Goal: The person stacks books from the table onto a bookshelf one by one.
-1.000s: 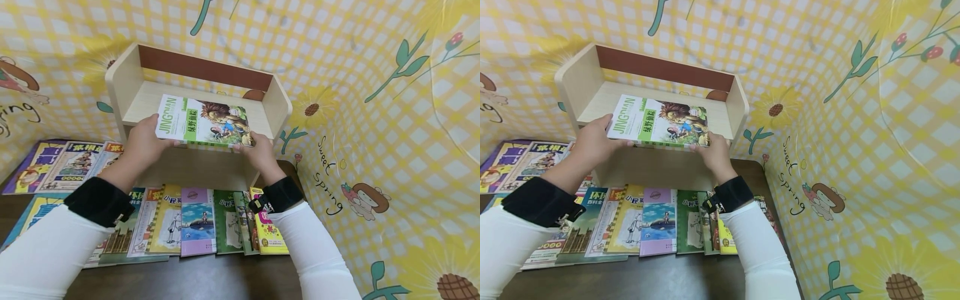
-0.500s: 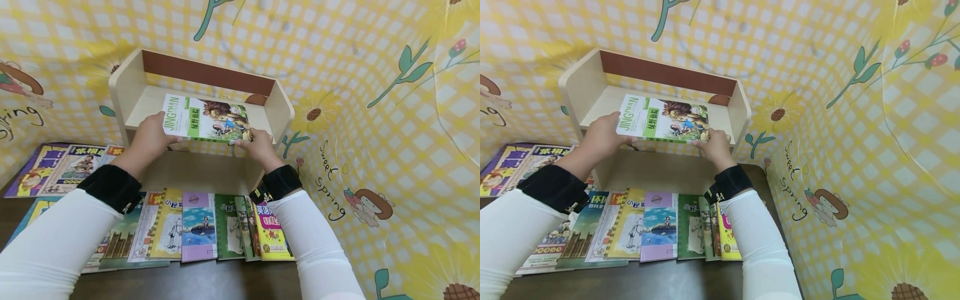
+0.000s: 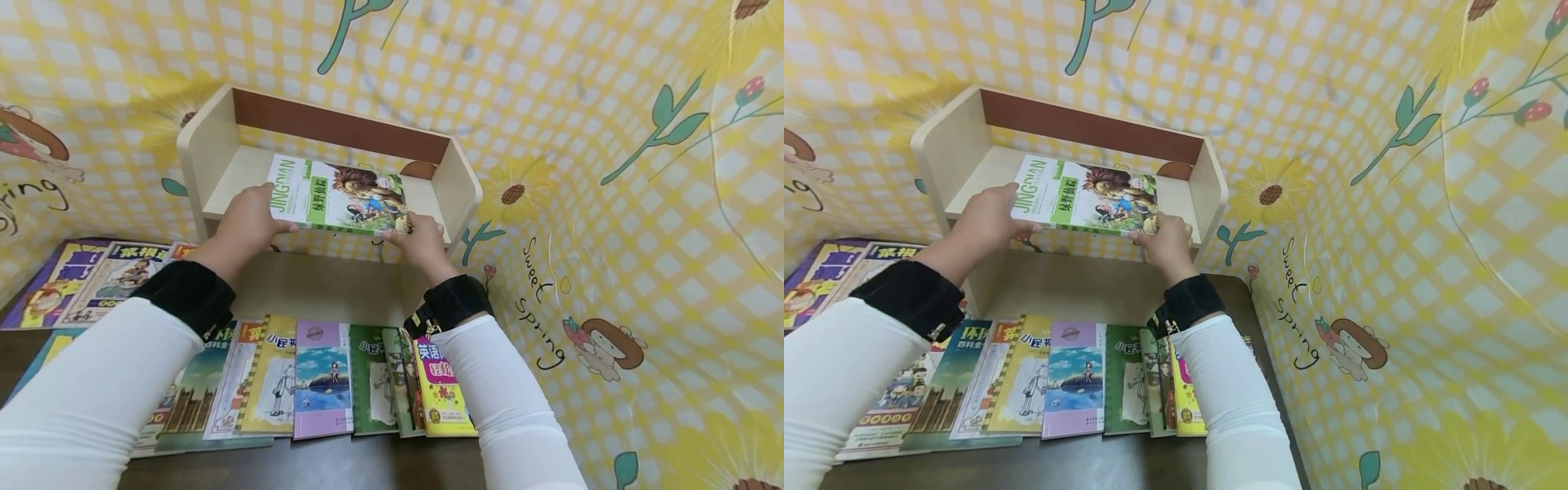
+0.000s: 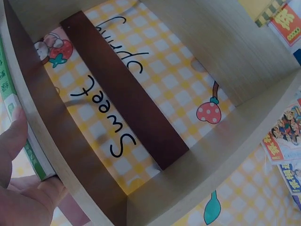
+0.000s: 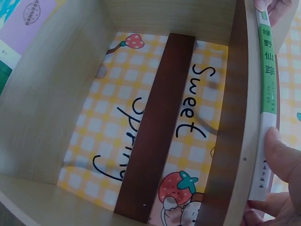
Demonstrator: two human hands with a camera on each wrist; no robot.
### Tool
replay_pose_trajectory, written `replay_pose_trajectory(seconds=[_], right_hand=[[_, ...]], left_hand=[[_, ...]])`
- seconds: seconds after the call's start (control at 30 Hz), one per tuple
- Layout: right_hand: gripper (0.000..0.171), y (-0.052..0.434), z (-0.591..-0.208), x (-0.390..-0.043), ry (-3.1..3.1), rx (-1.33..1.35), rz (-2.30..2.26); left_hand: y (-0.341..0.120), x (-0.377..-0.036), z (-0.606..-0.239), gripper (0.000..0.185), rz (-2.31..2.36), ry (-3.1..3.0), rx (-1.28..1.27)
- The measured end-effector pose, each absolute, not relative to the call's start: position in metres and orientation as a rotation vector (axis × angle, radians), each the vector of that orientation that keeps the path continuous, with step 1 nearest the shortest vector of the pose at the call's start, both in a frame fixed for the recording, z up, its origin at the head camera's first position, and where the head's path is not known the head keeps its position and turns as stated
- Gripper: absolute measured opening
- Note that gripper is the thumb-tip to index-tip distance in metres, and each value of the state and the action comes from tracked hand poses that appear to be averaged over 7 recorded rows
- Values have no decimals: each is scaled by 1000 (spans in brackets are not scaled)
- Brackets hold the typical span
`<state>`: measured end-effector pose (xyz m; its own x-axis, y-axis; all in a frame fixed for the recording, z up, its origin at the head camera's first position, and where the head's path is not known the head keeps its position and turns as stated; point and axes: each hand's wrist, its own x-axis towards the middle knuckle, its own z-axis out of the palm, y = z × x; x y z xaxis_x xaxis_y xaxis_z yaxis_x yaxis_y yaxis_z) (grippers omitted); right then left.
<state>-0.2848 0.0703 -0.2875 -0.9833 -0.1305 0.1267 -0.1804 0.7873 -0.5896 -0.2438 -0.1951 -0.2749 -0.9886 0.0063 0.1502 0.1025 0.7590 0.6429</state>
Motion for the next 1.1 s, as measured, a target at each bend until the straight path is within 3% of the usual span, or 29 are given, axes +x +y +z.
replay_pose_trajectory(seconds=[0.83,1.1], right_hand=[[72,76,-296,-282,-2896,156,871],[78,92,-308,-254,-2720,262,1148]], left_hand=[[-188,-254,-280,70,-1028,-2847,-106],[-192,-227,-292,76,-1019,-2705,-108]])
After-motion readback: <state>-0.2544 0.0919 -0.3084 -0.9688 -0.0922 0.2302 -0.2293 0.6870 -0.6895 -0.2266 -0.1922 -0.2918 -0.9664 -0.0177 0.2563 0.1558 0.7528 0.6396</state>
